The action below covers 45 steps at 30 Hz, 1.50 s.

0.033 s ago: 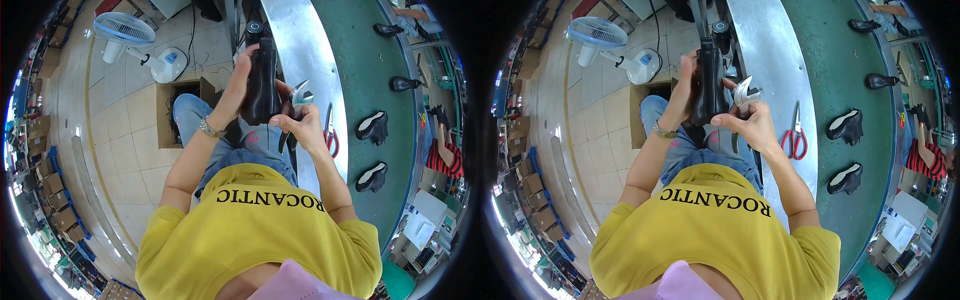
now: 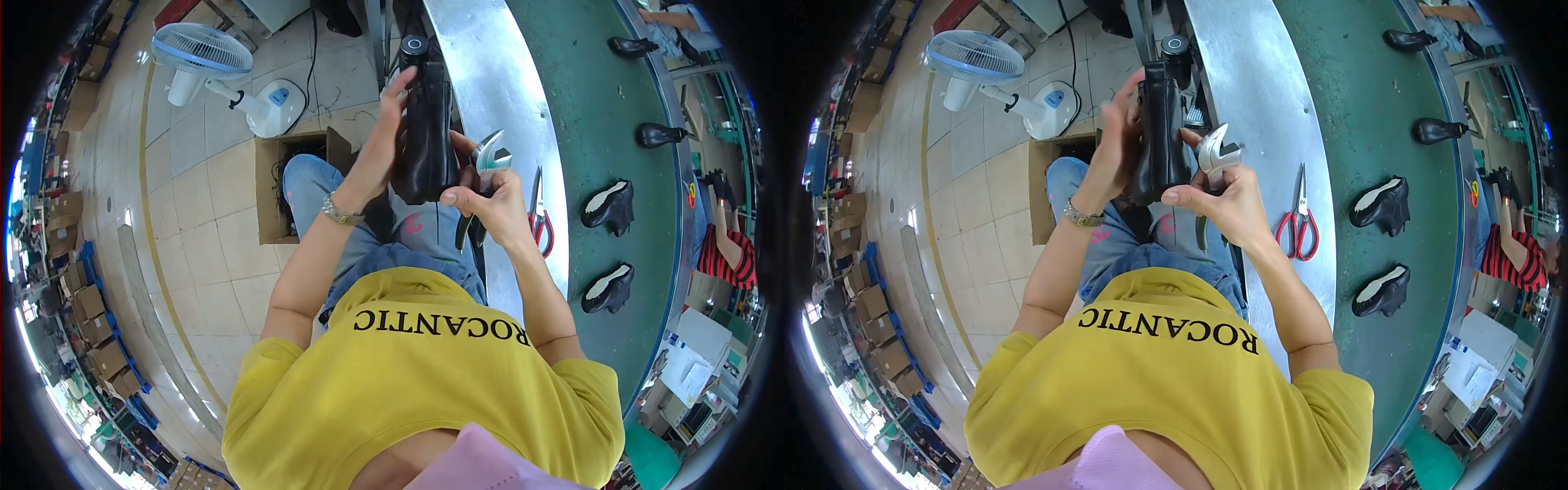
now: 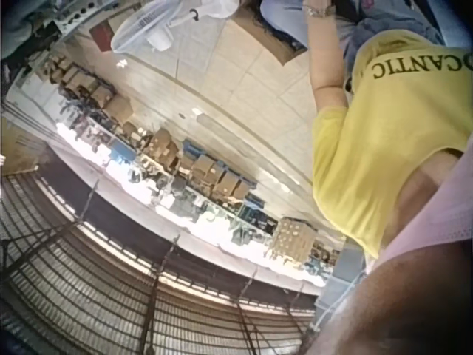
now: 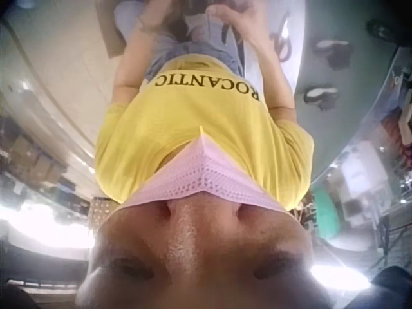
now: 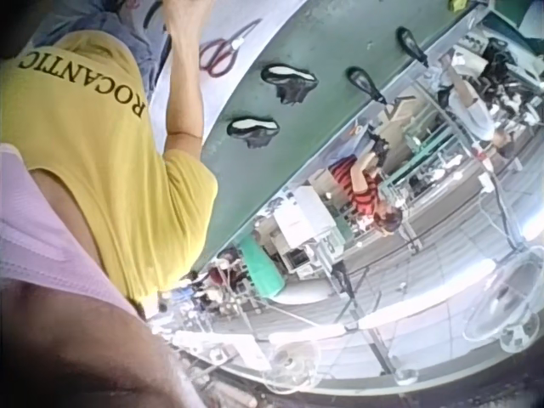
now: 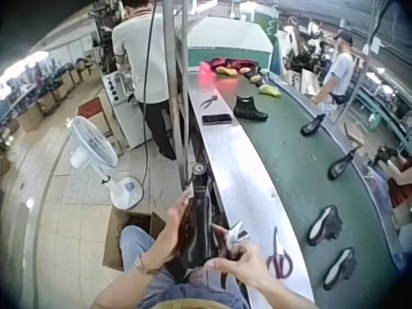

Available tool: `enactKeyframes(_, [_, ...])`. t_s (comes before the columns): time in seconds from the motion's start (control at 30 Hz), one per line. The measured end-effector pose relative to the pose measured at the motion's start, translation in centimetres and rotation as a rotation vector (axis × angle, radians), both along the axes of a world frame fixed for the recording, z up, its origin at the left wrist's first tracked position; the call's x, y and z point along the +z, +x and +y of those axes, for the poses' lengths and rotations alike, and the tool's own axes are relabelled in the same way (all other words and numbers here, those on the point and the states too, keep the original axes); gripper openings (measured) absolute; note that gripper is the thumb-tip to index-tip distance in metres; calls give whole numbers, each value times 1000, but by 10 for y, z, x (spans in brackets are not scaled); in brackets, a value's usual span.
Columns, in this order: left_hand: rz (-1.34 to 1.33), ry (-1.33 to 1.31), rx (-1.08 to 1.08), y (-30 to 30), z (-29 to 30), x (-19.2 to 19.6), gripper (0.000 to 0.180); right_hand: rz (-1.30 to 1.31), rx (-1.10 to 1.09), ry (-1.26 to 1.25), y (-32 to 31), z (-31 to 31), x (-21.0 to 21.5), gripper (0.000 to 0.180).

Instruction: The recorder is performing assembly tasks on black shoes, including using a tool to tighten or adjust components and inspecting the shoes at a workstation.

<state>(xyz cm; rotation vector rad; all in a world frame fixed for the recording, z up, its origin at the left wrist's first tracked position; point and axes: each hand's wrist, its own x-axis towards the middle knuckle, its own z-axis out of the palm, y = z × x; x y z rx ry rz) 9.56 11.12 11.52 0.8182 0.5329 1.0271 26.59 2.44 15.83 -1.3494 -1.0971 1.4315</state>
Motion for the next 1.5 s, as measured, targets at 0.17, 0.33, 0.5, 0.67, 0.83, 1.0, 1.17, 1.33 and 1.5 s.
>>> enactKeyframes(0.17, [284,476,-259,-30,-13,-35,144,-44,27,-6,6,4,-1,68])
enactKeyframes(0.33, [359,527,-83,-18,-26,-19,137,124,115,-140,15,9,14,49])
enactKeyframes(0.5, [531,699,-52,-24,-21,-4,128,56,322,-218,23,14,35,62])
enactKeyframes(0.67, [562,684,-82,-23,-29,-3,124,14,433,-275,29,15,50,65])
enactKeyframes(0.83, [606,562,-156,-18,-37,3,123,-101,476,-292,33,12,57,66])
enactKeyframes(1.0, [695,727,-163,-17,-44,9,126,-234,556,-209,41,9,59,68])
enactKeyframes(1.17, [755,841,-143,-11,-45,16,127,-668,569,141,49,3,63,67])
enactKeyframes(1.33, [510,691,-47,-6,-38,-15,129,-80,418,-237,48,-1,50,69])
enactKeyframes(1.5, [387,422,-119,-7,-24,-23,122,153,44,-351,49,12,13,68])
